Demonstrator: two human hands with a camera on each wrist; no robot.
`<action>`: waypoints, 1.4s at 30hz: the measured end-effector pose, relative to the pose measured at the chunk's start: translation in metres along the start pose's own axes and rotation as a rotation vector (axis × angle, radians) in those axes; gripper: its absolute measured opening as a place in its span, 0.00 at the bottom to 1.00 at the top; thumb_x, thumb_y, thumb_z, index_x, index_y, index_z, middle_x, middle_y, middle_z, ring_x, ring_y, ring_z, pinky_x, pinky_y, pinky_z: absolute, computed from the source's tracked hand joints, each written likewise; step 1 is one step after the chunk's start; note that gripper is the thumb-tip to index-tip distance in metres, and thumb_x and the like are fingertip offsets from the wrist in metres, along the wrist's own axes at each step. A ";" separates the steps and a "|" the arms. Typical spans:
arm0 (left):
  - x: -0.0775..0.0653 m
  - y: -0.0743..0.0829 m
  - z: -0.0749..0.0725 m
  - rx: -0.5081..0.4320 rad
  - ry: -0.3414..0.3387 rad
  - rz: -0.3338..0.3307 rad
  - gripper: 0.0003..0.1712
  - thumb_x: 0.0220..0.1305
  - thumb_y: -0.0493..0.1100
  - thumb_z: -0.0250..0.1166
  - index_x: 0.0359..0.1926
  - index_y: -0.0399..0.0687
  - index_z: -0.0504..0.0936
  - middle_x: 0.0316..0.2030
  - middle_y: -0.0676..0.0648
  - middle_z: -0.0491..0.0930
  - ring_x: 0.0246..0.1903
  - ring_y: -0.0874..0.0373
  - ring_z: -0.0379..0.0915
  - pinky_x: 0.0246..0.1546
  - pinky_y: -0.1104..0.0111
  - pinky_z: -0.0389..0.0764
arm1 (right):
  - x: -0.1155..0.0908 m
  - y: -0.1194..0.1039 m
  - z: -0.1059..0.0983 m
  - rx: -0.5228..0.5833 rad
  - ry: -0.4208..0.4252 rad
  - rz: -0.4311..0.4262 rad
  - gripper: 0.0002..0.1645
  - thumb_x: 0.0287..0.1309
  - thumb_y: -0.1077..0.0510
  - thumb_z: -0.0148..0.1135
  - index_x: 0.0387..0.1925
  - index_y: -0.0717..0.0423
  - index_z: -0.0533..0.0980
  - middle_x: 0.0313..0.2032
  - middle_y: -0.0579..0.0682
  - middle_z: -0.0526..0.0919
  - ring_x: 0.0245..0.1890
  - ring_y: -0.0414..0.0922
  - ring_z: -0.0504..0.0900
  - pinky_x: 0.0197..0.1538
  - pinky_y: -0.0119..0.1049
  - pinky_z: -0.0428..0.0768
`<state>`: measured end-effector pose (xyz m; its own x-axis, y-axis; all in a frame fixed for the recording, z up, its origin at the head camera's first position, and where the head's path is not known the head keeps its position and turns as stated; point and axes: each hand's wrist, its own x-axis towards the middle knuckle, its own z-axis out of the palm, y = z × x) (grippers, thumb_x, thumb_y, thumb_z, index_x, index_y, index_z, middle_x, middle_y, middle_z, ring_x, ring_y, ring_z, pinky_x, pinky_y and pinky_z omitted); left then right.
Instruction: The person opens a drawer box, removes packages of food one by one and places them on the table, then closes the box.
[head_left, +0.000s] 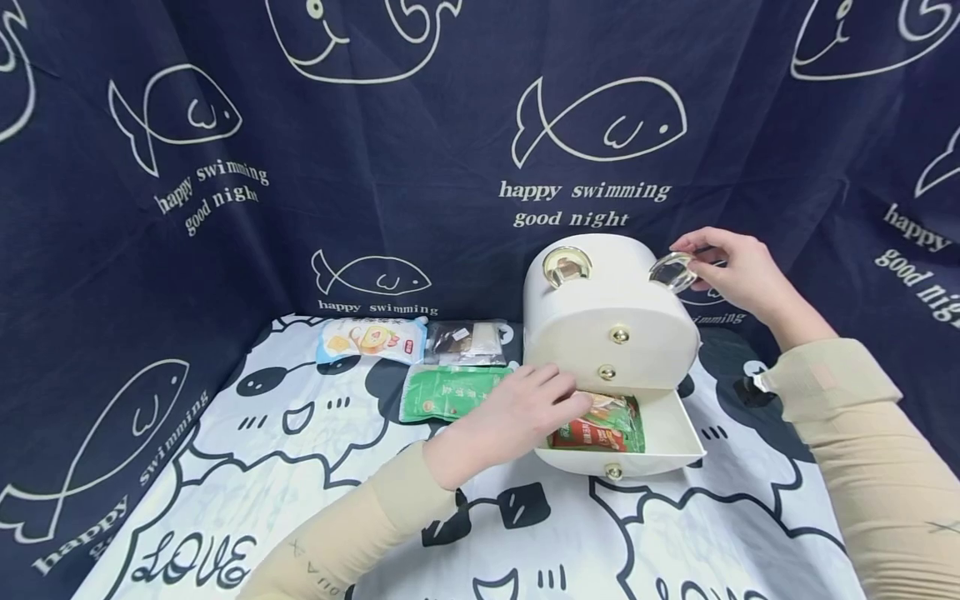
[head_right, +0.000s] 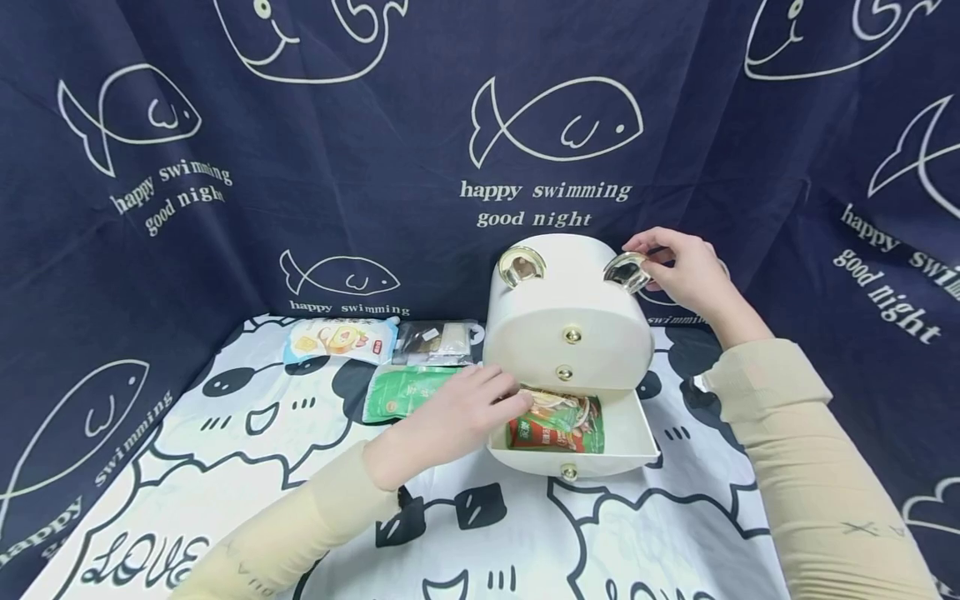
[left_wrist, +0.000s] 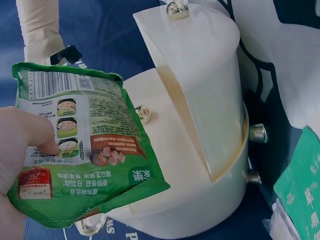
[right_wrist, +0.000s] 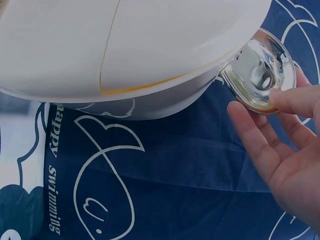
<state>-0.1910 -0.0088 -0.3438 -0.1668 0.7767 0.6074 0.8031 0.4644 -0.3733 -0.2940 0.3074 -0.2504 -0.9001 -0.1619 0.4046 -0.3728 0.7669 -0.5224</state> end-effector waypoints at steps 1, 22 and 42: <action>-0.002 -0.001 -0.001 0.005 0.004 -0.003 0.08 0.65 0.37 0.55 0.41 0.55 0.75 0.35 0.55 0.71 0.33 0.61 0.65 0.29 0.73 0.65 | 0.000 0.000 0.000 -0.001 0.001 0.004 0.15 0.58 0.68 0.57 0.48 0.59 0.77 0.42 0.54 0.81 0.27 0.23 0.76 0.28 0.26 0.80; -0.044 -0.031 -0.014 0.050 0.118 -0.076 0.10 0.65 0.35 0.53 0.42 0.50 0.78 0.36 0.51 0.75 0.37 0.56 0.70 0.33 0.68 0.71 | -0.001 -0.002 0.005 0.051 -0.067 0.044 0.18 0.63 0.68 0.50 0.53 0.60 0.75 0.48 0.66 0.78 0.30 0.23 0.76 0.31 0.30 0.82; -0.105 -0.068 -0.022 0.139 0.240 -0.143 0.11 0.63 0.32 0.51 0.40 0.45 0.79 0.34 0.46 0.75 0.32 0.52 0.71 0.33 0.63 0.74 | -0.003 -0.003 0.005 0.070 -0.050 0.052 0.18 0.63 0.68 0.49 0.53 0.60 0.75 0.45 0.63 0.79 0.30 0.27 0.78 0.32 0.31 0.82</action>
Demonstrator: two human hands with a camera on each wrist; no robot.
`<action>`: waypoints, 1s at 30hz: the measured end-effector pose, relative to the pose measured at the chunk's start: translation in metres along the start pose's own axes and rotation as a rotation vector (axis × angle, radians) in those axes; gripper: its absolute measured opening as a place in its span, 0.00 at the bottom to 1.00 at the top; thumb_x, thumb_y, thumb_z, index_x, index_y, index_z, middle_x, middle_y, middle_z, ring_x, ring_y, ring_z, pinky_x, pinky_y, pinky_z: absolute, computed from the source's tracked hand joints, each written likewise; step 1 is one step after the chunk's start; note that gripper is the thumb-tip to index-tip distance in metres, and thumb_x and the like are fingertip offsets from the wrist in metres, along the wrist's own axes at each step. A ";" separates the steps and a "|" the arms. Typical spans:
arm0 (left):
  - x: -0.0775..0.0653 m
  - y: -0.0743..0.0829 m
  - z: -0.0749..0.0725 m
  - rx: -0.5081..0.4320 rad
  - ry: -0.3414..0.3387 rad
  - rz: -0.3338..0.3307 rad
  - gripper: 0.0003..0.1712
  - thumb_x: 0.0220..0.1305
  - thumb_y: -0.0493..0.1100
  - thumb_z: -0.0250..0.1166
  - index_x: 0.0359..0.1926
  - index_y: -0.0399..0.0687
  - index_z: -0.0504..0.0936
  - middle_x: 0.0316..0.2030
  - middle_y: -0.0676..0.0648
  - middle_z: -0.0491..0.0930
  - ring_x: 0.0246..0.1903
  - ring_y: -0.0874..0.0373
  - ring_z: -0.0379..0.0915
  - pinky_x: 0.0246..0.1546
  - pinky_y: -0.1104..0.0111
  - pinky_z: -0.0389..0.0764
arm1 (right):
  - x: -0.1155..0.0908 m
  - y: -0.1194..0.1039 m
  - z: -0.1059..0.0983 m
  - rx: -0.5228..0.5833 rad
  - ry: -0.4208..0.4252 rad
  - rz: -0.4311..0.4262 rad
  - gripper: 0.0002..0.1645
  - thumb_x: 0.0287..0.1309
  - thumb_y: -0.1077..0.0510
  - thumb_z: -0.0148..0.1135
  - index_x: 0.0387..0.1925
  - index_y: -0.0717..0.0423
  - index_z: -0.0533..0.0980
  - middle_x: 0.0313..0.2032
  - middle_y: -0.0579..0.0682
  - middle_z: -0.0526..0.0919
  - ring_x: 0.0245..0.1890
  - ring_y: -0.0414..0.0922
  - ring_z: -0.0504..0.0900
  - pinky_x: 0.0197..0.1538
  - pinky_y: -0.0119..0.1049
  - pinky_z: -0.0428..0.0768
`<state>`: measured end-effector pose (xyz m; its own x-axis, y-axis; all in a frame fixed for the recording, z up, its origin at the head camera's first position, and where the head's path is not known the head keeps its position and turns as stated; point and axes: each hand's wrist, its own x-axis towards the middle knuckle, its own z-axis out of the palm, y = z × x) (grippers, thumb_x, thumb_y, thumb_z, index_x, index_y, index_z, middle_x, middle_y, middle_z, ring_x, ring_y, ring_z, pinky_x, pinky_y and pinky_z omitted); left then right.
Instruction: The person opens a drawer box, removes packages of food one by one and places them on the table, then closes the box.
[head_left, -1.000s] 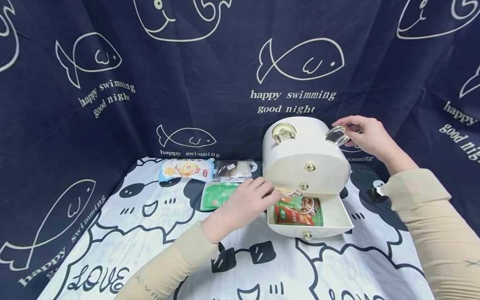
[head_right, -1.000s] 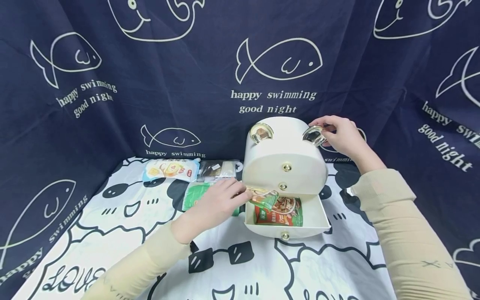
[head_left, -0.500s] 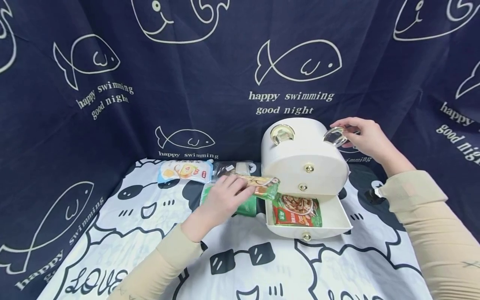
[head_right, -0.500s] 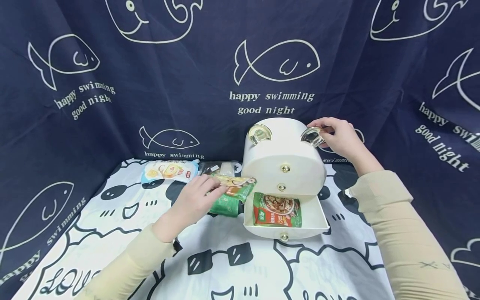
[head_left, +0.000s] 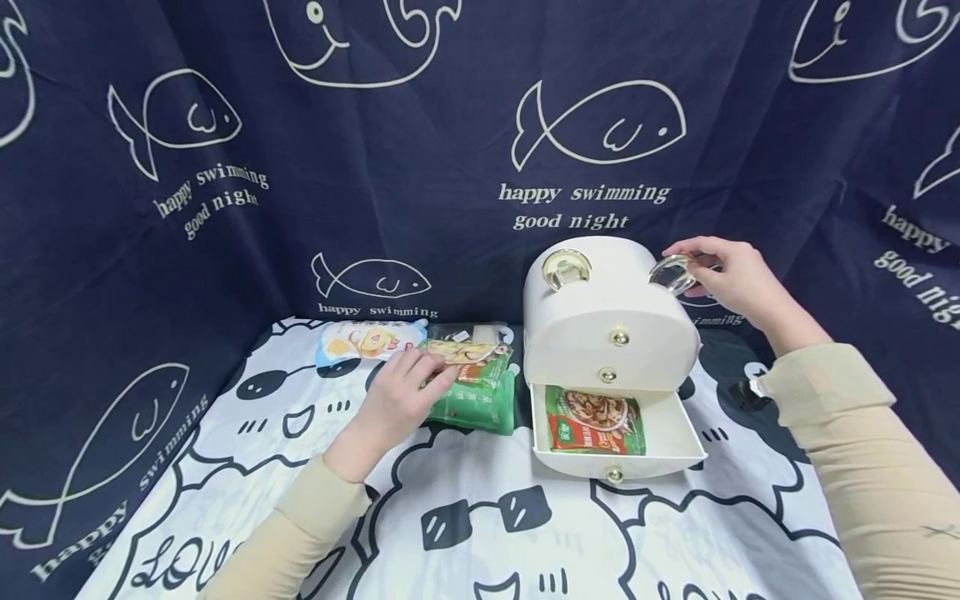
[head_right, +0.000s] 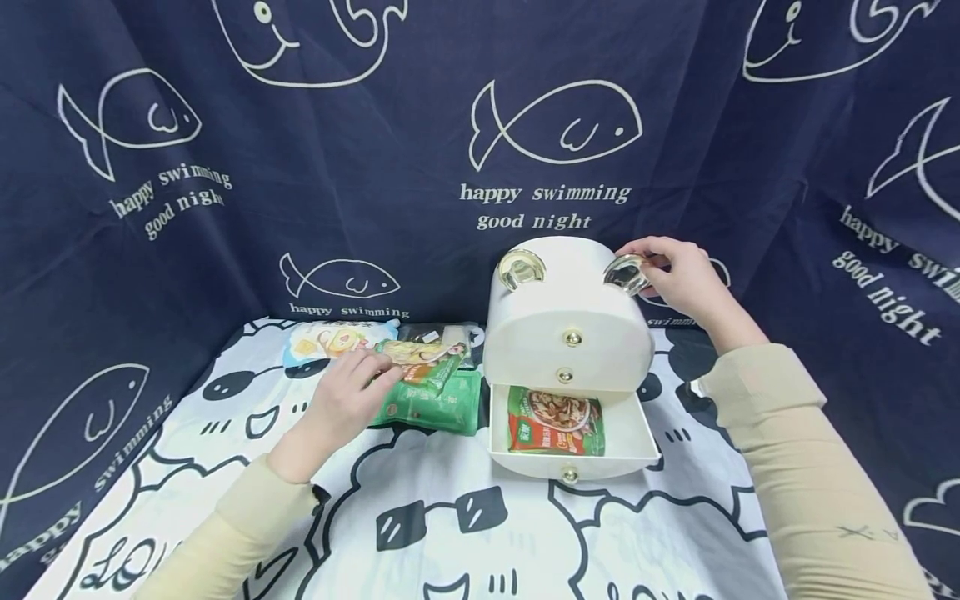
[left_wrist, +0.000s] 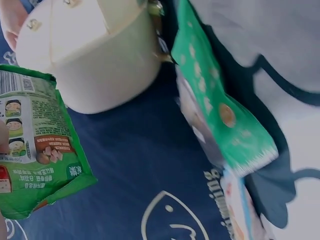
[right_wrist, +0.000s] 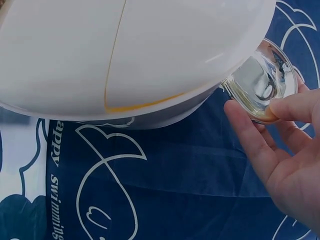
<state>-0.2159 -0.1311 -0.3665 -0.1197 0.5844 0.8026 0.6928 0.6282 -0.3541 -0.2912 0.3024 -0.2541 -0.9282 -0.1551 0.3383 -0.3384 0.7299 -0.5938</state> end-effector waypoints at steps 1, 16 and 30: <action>-0.002 -0.002 0.000 0.002 -0.005 -0.001 0.11 0.63 0.32 0.51 0.40 0.45 0.78 0.34 0.46 0.75 0.32 0.52 0.71 0.33 0.63 0.74 | 0.000 0.000 0.000 0.000 0.002 0.001 0.18 0.63 0.67 0.49 0.53 0.60 0.75 0.45 0.63 0.79 0.30 0.27 0.78 0.32 0.31 0.82; -0.039 -0.033 -0.008 0.027 -0.074 -0.071 0.16 0.70 0.34 0.43 0.39 0.43 0.78 0.35 0.43 0.76 0.33 0.48 0.71 0.31 0.60 0.72 | 0.001 0.003 0.002 0.038 0.005 0.013 0.17 0.64 0.66 0.50 0.53 0.61 0.75 0.41 0.55 0.82 0.30 0.27 0.78 0.32 0.30 0.82; -0.080 -0.055 -0.012 0.101 -0.202 -0.121 0.13 0.65 0.36 0.44 0.37 0.44 0.76 0.34 0.45 0.74 0.32 0.47 0.69 0.29 0.59 0.70 | 0.001 0.007 0.002 0.081 0.020 0.007 0.18 0.62 0.68 0.51 0.53 0.62 0.76 0.36 0.40 0.82 0.31 0.28 0.79 0.32 0.33 0.83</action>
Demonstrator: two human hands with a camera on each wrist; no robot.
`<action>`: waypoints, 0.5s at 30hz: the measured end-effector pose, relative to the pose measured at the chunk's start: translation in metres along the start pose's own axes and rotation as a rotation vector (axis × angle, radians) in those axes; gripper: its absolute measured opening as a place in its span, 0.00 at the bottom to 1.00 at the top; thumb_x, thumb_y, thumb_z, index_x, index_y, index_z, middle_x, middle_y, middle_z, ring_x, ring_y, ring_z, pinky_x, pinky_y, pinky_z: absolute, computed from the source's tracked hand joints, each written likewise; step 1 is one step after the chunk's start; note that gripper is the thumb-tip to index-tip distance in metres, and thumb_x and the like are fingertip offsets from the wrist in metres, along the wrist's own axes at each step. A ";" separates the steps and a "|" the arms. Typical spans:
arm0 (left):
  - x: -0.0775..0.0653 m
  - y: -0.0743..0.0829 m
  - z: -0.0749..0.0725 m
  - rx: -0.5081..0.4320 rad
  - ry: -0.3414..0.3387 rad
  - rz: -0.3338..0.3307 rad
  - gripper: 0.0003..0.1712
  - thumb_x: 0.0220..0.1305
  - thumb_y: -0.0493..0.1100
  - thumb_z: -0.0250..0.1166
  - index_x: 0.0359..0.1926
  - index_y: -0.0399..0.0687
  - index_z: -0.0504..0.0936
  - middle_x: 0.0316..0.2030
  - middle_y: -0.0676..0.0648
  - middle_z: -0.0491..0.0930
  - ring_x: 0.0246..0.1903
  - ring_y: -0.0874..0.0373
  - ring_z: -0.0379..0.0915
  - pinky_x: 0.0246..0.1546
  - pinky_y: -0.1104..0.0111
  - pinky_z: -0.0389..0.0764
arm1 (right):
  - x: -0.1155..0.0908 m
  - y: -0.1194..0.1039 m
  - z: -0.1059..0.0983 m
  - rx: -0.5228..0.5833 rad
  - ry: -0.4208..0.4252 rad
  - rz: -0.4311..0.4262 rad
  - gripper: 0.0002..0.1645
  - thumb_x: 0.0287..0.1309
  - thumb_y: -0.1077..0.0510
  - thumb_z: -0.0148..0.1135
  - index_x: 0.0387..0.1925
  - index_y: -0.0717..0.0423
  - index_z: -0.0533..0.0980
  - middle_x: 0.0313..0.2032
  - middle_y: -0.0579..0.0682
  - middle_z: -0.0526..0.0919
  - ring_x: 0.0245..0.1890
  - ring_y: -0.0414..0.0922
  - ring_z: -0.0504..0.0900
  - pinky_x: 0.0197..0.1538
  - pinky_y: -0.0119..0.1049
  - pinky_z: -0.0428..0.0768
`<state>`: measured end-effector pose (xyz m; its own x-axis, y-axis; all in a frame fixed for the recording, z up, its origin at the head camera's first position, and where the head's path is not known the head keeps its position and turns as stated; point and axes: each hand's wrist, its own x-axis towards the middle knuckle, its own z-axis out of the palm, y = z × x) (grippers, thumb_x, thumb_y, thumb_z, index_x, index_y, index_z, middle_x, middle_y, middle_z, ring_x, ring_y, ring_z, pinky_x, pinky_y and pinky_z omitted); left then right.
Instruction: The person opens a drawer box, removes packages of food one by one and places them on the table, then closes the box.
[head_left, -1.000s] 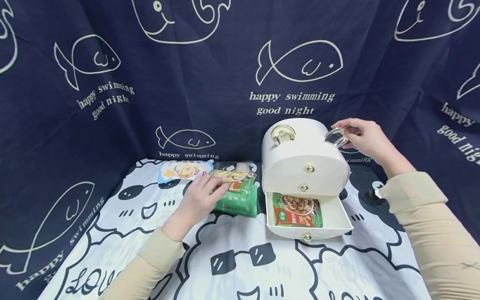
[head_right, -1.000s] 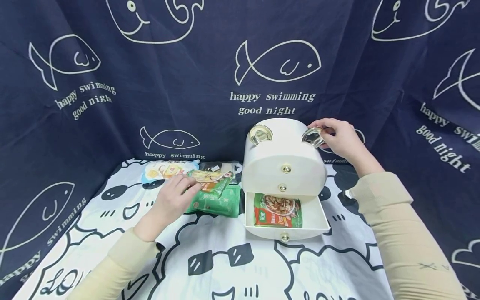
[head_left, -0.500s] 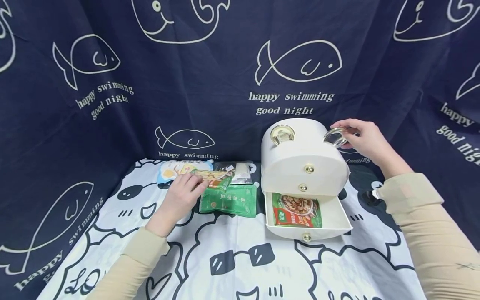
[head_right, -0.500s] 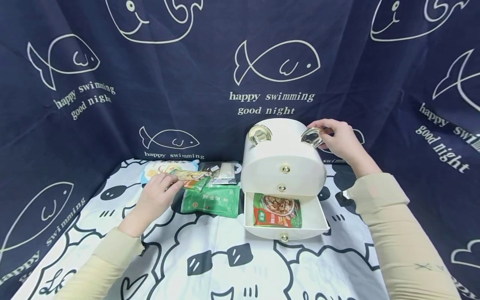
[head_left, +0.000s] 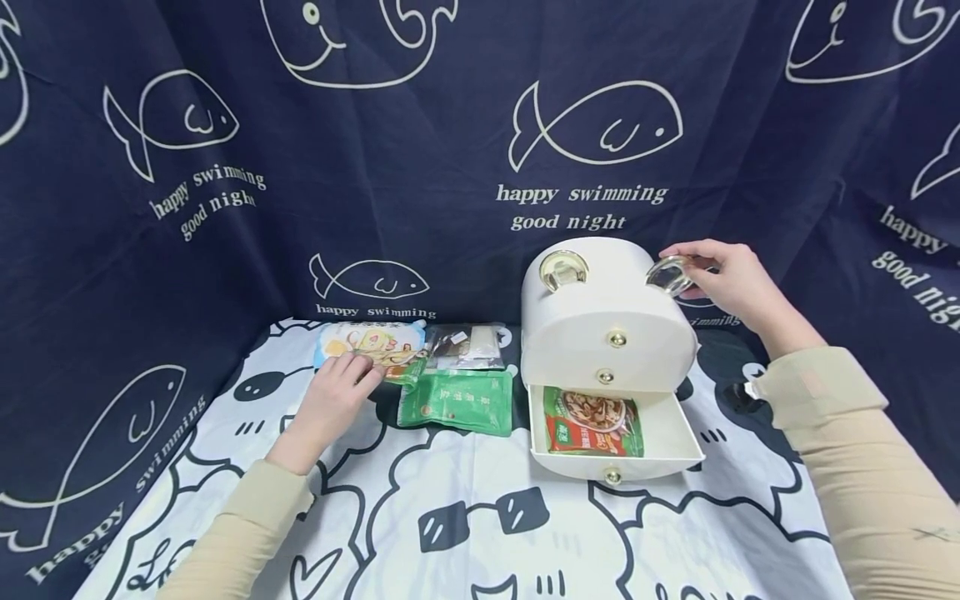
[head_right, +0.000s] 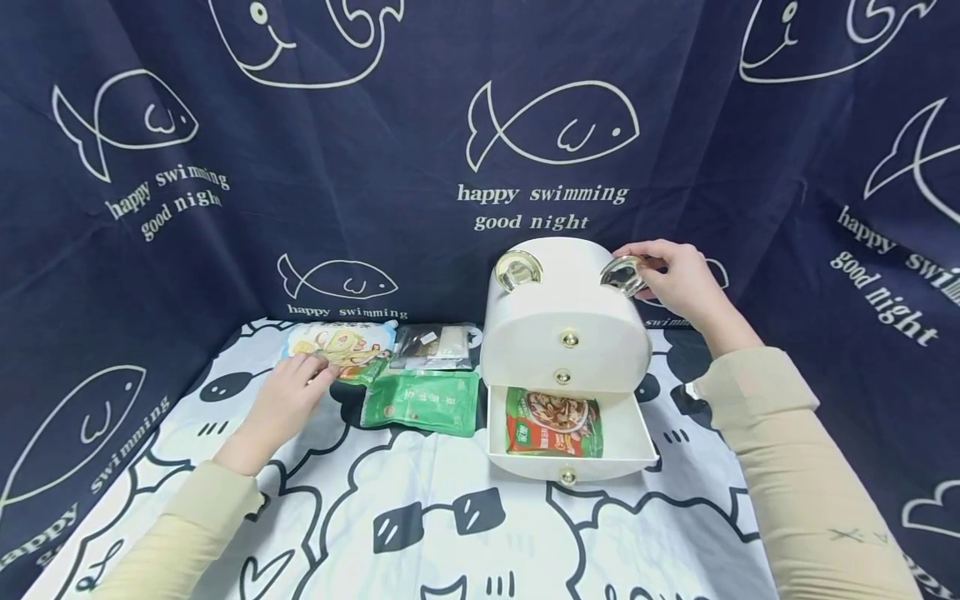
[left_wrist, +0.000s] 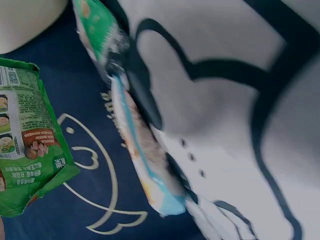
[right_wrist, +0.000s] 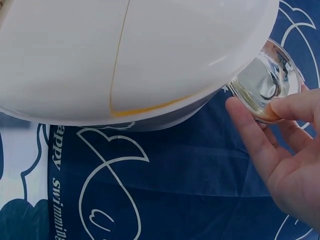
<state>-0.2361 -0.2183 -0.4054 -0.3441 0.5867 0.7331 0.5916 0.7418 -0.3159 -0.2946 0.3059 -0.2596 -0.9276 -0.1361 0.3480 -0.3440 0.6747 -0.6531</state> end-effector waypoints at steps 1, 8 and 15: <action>-0.003 -0.002 0.001 0.003 -0.012 -0.003 0.13 0.65 0.36 0.43 0.37 0.44 0.76 0.34 0.45 0.73 0.32 0.47 0.69 0.29 0.59 0.70 | 0.000 0.000 0.000 0.005 0.001 -0.003 0.18 0.62 0.68 0.51 0.53 0.62 0.76 0.35 0.37 0.82 0.31 0.28 0.79 0.32 0.33 0.83; -0.020 -0.021 0.012 0.009 -0.076 -0.015 0.11 0.62 0.34 0.43 0.35 0.43 0.73 0.33 0.44 0.71 0.31 0.46 0.67 0.27 0.59 0.67 | 0.001 0.000 0.000 0.025 0.001 -0.016 0.18 0.61 0.69 0.52 0.53 0.63 0.76 0.33 0.29 0.80 0.30 0.28 0.79 0.31 0.30 0.82; -0.034 -0.034 0.017 0.006 -0.147 -0.011 0.09 0.59 0.33 0.44 0.35 0.43 0.71 0.32 0.44 0.70 0.31 0.47 0.65 0.27 0.60 0.65 | 0.000 0.000 0.001 0.029 0.001 -0.016 0.18 0.61 0.69 0.52 0.53 0.63 0.76 0.32 0.26 0.79 0.31 0.28 0.79 0.31 0.29 0.82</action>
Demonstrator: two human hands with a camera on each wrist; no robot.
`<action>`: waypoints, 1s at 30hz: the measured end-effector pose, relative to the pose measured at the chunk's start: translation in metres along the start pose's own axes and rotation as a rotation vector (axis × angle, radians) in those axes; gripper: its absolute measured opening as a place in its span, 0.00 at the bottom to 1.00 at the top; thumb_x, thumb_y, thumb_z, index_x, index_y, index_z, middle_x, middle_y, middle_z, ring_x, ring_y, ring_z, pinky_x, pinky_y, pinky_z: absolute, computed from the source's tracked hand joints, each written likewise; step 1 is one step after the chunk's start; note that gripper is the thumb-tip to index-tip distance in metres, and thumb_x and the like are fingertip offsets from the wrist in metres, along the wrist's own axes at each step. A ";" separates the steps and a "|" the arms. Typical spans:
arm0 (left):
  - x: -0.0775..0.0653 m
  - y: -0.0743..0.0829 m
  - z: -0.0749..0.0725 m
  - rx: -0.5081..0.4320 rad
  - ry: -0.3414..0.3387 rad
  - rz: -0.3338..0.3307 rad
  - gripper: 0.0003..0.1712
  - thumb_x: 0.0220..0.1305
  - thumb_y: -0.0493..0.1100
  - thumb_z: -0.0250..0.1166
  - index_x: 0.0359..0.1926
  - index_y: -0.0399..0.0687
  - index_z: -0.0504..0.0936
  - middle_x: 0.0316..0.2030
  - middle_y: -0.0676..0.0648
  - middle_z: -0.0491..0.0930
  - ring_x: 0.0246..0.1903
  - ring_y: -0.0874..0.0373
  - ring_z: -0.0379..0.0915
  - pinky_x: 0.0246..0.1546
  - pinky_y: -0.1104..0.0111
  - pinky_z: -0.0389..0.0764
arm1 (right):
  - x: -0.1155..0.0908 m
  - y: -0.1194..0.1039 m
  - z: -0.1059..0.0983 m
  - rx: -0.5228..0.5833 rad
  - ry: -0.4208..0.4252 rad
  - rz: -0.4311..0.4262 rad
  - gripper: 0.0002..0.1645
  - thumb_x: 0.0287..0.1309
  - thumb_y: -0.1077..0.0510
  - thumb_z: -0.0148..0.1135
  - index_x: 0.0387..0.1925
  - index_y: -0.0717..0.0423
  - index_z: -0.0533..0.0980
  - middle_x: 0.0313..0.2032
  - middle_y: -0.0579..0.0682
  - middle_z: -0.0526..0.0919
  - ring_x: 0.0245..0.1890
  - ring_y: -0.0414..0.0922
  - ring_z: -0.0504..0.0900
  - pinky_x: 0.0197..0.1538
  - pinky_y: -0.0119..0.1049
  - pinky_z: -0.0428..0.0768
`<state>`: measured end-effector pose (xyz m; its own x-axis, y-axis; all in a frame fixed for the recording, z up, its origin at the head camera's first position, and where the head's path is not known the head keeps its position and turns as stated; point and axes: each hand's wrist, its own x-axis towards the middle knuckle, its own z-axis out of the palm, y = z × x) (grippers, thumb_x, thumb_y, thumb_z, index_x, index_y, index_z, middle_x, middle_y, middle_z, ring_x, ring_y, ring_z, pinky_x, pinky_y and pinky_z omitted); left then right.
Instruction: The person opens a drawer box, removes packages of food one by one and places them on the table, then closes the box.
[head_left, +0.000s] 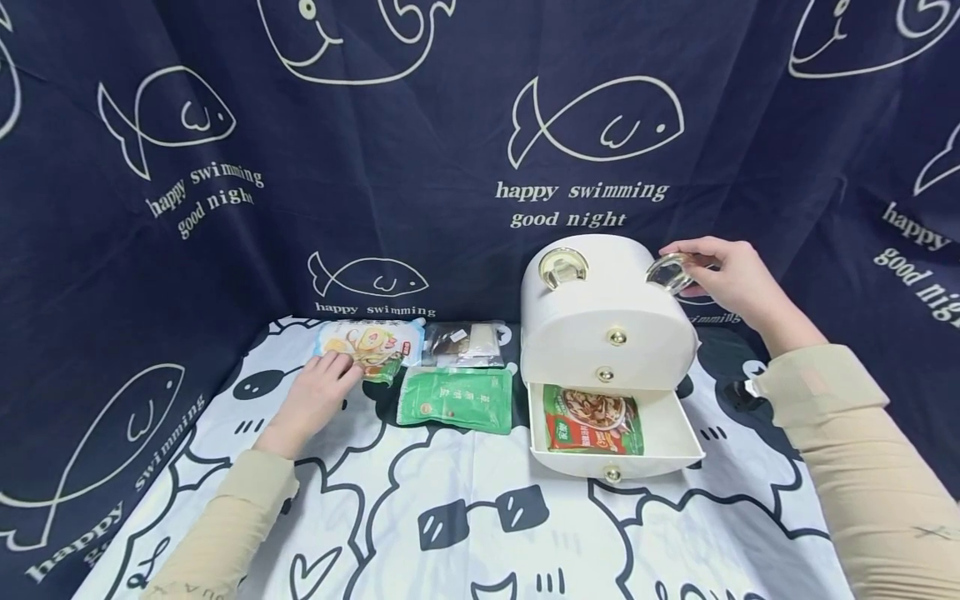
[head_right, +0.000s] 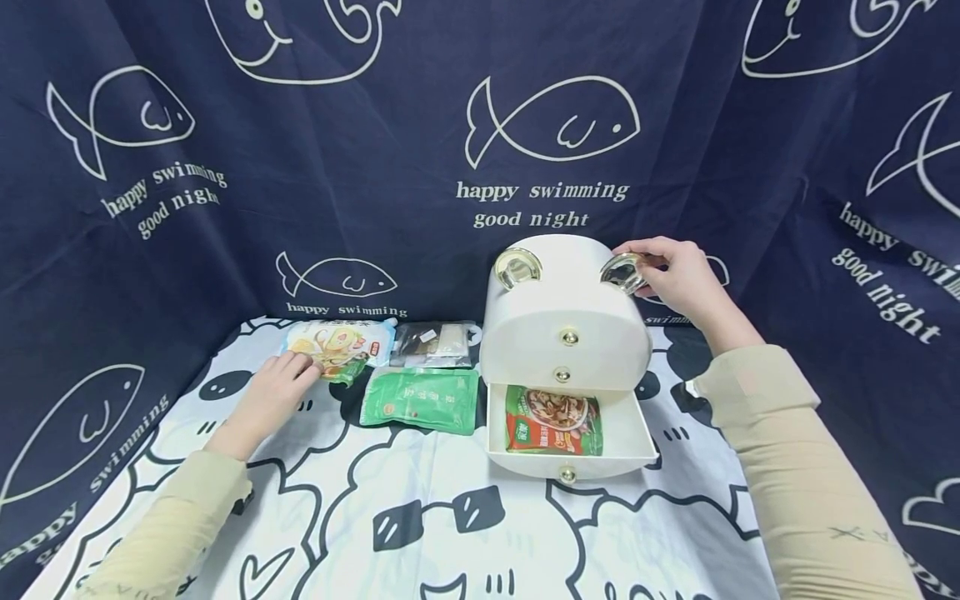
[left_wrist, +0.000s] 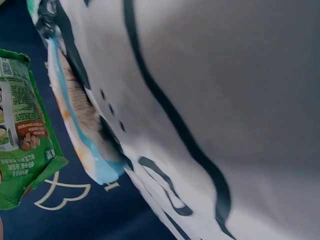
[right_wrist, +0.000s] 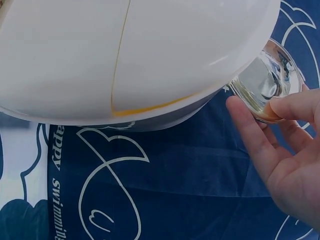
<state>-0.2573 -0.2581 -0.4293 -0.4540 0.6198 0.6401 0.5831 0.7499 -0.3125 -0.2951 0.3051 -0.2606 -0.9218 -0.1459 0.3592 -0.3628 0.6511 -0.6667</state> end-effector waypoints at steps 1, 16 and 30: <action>-0.002 -0.001 0.001 0.000 -0.009 0.001 0.09 0.59 0.33 0.44 0.35 0.43 0.71 0.32 0.44 0.70 0.32 0.47 0.65 0.27 0.59 0.65 | 0.000 0.000 0.000 -0.001 0.001 0.000 0.18 0.61 0.69 0.52 0.53 0.63 0.76 0.32 0.26 0.79 0.31 0.28 0.79 0.31 0.29 0.82; -0.014 -0.014 0.008 0.036 -0.092 0.050 0.10 0.61 0.37 0.41 0.36 0.44 0.69 0.34 0.45 0.69 0.33 0.47 0.65 0.25 0.59 0.69 | 0.000 -0.003 0.001 0.000 0.014 -0.016 0.19 0.60 0.71 0.51 0.52 0.63 0.77 0.35 0.25 0.77 0.31 0.28 0.79 0.32 0.30 0.82; -0.022 -0.014 0.013 0.013 -0.148 0.091 0.11 0.64 0.37 0.41 0.37 0.46 0.71 0.32 0.46 0.68 0.31 0.49 0.66 0.25 0.60 0.71 | 0.000 0.001 0.000 -0.004 0.007 0.006 0.19 0.60 0.71 0.52 0.52 0.62 0.76 0.31 0.26 0.78 0.30 0.28 0.79 0.32 0.31 0.82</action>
<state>-0.2641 -0.2797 -0.4482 -0.4945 0.7116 0.4991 0.6177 0.6917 -0.3742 -0.2961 0.3056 -0.2617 -0.9230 -0.1365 0.3599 -0.3566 0.6553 -0.6659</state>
